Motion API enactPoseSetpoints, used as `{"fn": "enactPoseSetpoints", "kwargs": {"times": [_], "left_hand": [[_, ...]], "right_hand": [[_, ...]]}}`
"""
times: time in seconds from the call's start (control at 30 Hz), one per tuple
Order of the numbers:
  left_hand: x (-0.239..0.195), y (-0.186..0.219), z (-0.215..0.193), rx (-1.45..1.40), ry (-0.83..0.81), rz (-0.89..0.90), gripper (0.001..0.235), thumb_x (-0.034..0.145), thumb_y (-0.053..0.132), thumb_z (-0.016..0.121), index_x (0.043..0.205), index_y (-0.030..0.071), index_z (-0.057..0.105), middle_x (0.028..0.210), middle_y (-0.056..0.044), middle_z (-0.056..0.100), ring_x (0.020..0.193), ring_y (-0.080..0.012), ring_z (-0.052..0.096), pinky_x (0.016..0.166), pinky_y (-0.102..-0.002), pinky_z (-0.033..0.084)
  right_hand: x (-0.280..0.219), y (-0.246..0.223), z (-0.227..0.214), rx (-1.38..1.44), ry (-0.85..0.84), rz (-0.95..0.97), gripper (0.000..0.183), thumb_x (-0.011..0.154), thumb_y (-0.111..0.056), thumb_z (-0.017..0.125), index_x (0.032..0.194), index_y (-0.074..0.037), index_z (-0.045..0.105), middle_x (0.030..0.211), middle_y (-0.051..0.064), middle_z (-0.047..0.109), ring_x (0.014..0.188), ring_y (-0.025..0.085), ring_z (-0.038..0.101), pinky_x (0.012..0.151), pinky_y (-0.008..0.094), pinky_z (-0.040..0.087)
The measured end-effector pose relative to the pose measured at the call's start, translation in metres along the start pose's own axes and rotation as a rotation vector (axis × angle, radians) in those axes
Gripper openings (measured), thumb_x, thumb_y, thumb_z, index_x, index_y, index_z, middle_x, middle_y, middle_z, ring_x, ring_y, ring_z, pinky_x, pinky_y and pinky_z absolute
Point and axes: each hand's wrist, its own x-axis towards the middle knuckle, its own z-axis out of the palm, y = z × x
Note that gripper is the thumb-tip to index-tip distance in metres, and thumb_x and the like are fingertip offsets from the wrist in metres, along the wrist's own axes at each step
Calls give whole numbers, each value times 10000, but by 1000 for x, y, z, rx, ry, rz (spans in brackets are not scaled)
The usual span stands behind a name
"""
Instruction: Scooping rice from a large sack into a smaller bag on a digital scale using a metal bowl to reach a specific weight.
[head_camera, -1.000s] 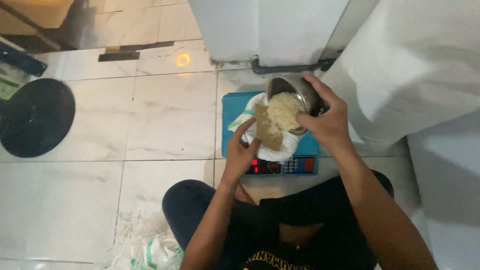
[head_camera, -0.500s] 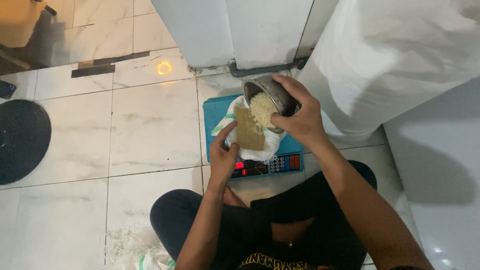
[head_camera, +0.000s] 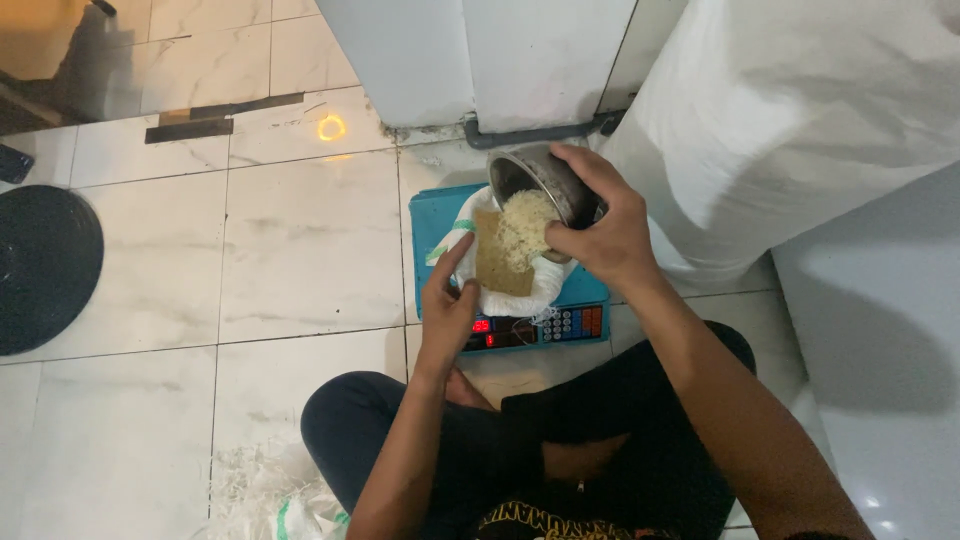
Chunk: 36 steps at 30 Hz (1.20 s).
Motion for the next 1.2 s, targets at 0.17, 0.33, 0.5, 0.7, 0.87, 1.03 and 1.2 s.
{"fn": "enactPoseSetpoints", "kwargs": {"times": [0.17,0.33,0.5,0.7,0.87,1.03,1.2], "left_hand": [[-12,44,-8,104,-54,-24,677,959,204,536,1565,232,234,1452,-387,361,524,-335,695,468,-357,563],[-12,46,-15,126,9,-110,683,1003,414,323,1578,151,63,1467,-303,416,740,-390,743,600,-438,598],[-9,38,-22,53,87,-149,680,997,449,303,1550,78,163,1449,-254,467,845,-394,736,636,-413,595],[-5,34,-29,39,134,-160,590,1001,389,341,1488,56,322,1436,-223,491,917,-391,720,674,-413,591],[-3,26,-30,-1,122,-159,536,984,327,412,1446,54,393,1420,-220,491,958,-382,700,781,-447,571],[0,27,-24,59,49,-90,626,891,206,615,1457,69,385,1410,-238,483,899,-369,701,748,-463,543],[-3,48,-14,145,-1,-118,712,895,233,642,1488,35,301,1388,-291,474,910,-423,698,728,-488,557]], "right_hand": [[0,-2,1,-1,3,-43,658,722,8,685,1363,-66,559,1370,240,525,1323,514,419,1050,699,303],[2,-5,2,-16,4,-61,699,680,13,692,1362,-82,569,1366,221,529,1327,483,431,1066,671,311],[1,-13,4,-24,-15,-58,699,709,9,673,1387,-110,549,1399,255,481,1307,535,420,1042,697,330],[3,-26,5,-76,-52,-111,715,706,-7,681,1396,-130,543,1428,284,426,1292,594,402,1029,734,334],[0,-27,5,-192,-153,-255,724,660,-33,735,1358,-176,607,1507,213,399,1342,548,396,1056,663,365],[-3,-32,5,-334,-181,-484,669,673,-92,819,1307,-215,649,1516,183,394,1363,476,428,1094,598,412],[-6,-24,-7,-285,-64,-445,694,703,-169,811,1357,-163,581,1497,227,397,1355,471,444,1091,571,425]]}}
